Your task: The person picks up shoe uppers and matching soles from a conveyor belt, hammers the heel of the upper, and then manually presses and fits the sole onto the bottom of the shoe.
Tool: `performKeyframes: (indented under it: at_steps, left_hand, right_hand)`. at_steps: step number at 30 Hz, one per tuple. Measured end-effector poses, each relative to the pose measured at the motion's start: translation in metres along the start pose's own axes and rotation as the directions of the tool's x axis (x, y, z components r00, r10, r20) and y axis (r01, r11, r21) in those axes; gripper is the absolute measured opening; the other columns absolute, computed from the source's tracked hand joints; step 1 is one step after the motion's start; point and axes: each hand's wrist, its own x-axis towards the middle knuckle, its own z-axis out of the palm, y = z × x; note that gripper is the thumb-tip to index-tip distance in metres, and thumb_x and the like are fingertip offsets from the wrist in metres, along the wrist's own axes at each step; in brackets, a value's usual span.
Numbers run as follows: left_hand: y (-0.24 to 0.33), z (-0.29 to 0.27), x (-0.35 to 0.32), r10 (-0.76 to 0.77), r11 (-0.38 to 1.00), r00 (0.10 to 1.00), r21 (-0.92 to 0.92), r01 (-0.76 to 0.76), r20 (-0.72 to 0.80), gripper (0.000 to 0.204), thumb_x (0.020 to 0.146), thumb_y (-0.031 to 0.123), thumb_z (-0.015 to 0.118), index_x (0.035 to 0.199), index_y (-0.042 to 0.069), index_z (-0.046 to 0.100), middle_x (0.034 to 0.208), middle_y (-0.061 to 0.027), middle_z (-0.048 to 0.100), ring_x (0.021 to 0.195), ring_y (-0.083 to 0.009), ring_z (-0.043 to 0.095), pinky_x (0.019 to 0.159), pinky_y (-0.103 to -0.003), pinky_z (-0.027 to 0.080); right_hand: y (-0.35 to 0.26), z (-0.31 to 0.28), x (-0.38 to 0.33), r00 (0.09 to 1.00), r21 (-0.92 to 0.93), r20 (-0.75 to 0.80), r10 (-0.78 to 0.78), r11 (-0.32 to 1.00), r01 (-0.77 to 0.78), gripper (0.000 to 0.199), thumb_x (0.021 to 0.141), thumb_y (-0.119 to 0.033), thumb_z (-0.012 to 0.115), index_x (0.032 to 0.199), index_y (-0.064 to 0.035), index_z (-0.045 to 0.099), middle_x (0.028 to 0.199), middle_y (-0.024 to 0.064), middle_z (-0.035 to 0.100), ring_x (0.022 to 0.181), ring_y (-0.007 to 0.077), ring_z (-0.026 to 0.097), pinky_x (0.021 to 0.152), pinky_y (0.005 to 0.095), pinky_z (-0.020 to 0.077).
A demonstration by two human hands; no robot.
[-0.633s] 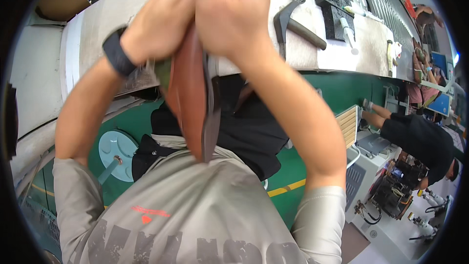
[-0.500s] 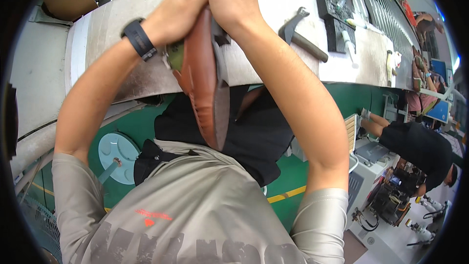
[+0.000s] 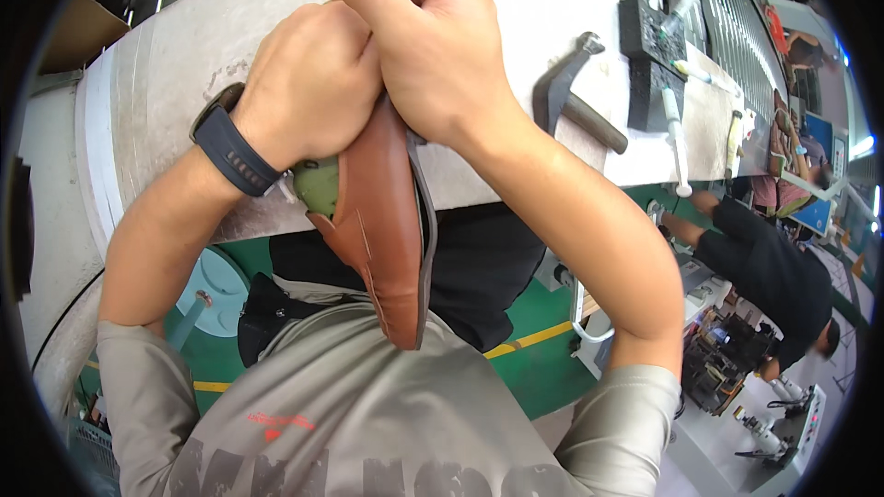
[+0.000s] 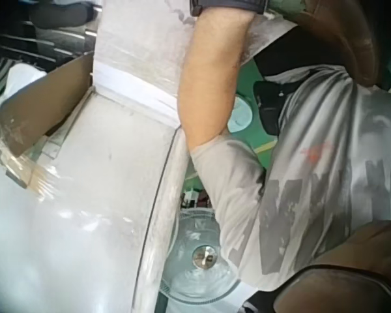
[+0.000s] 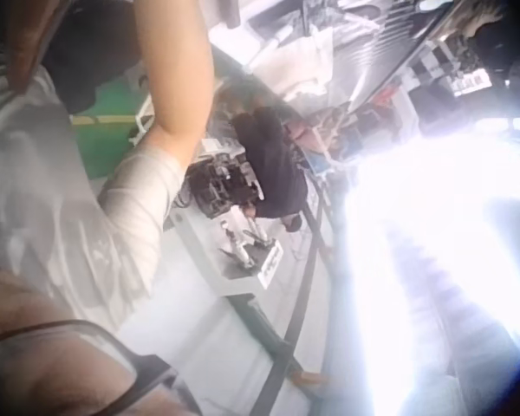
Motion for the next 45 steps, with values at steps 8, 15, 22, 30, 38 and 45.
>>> performKeyframes:
  at_steps: [8, 15, 22, 30, 38, 45]
  left_hand:
    - [-0.040, 0.000, 0.003, 0.628, 0.737, 0.777, 0.352, -0.577, -0.041, 0.033, 0.094, 0.007, 0.061, 0.125, -0.002, 0.066, 0.095, -0.0199, 0.070, 0.085, -0.0409, 0.067, 0.074, -0.048, 0.055]
    - [-0.032, -0.003, 0.002, 0.676, 0.722, 0.734, 0.257, -0.642, -0.065, 0.024, 0.101, 0.013, 0.059, 0.117, -0.003, 0.069, 0.087, -0.0189, 0.067, 0.078, -0.0370, 0.065, 0.072, -0.043, 0.053]
    - [0.011, 0.004, -0.023, 0.227, 0.963, 0.964, -0.184, -0.199, 0.141, 0.052, 0.112, 0.035, 0.048, 0.079, -0.002, 0.063, 0.066, -0.0155, 0.058, 0.060, -0.0282, 0.053, 0.062, -0.037, 0.045]
    - [0.010, 0.004, -0.021, 0.225, 0.969, 0.958, -0.142, -0.201, 0.178, 0.033, 0.107, 0.024, 0.053, 0.089, 0.002, 0.069, 0.071, -0.0195, 0.061, 0.065, -0.0420, 0.060, 0.059, -0.050, 0.047]
    - [0.007, 0.003, -0.019, 0.381, 0.924, 0.907, -0.086, -0.372, 0.181, 0.016, 0.103, 0.013, 0.059, 0.107, 0.005, 0.072, 0.075, -0.0149, 0.063, 0.064, -0.0364, 0.063, 0.053, -0.047, 0.046]
    - [0.012, 0.001, -0.020, 0.285, 0.956, 0.936, -0.137, -0.261, 0.206, 0.017, 0.104, 0.015, 0.059, 0.102, 0.005, 0.073, 0.073, -0.0146, 0.062, 0.061, -0.0352, 0.061, 0.051, -0.046, 0.045]
  right_hand:
    - [0.030, -0.019, -0.075, 0.898, -0.262, -0.257, -0.356, 0.920, 0.290, 0.038, 0.108, -0.023, 0.059, 0.128, 0.0081, 0.063, 0.123, 0.0217, 0.072, 0.118, 0.0260, 0.069, 0.096, 0.0350, 0.0550]
    - [0.080, -0.008, -0.207, 0.974, 0.306, -0.215, 0.068, 0.952, 0.001, 0.083, 0.093, -0.035, 0.083, 0.151, 0.0054, 0.041, 0.145, 0.0212, 0.056, 0.131, 0.0278, 0.058, 0.110, 0.0400, 0.0480]
    - [0.099, -0.006, -0.202, 0.988, 0.488, -0.039, 0.153, 0.865, -0.114, 0.107, 0.080, -0.040, 0.094, 0.155, 0.0071, 0.035, 0.144, 0.0192, 0.055, 0.131, 0.0259, 0.056, 0.112, 0.0384, 0.0453]
    - [0.116, -0.008, -0.198, 0.982, 0.575, 0.092, 0.164, 0.797, -0.187, 0.098, 0.071, -0.045, 0.099, 0.138, 0.0067, 0.050, 0.116, 0.0070, 0.062, 0.107, 0.0125, 0.060, 0.093, 0.0282, 0.0508]
    - [0.119, -0.009, -0.185, 0.974, 0.544, 0.114, 0.198, 0.807, -0.228, 0.079, 0.064, -0.055, 0.100, 0.101, -0.0017, 0.055, 0.090, -0.0012, 0.056, 0.083, 0.0057, 0.052, 0.071, 0.0224, 0.0458]
    - [0.127, -0.018, -0.182, 0.949, 0.393, 0.165, 0.268, 0.865, -0.313, 0.112, 0.059, -0.075, 0.092, 0.126, 0.0075, 0.056, 0.115, 0.0066, 0.065, 0.104, 0.0116, 0.061, 0.091, 0.0275, 0.0496]
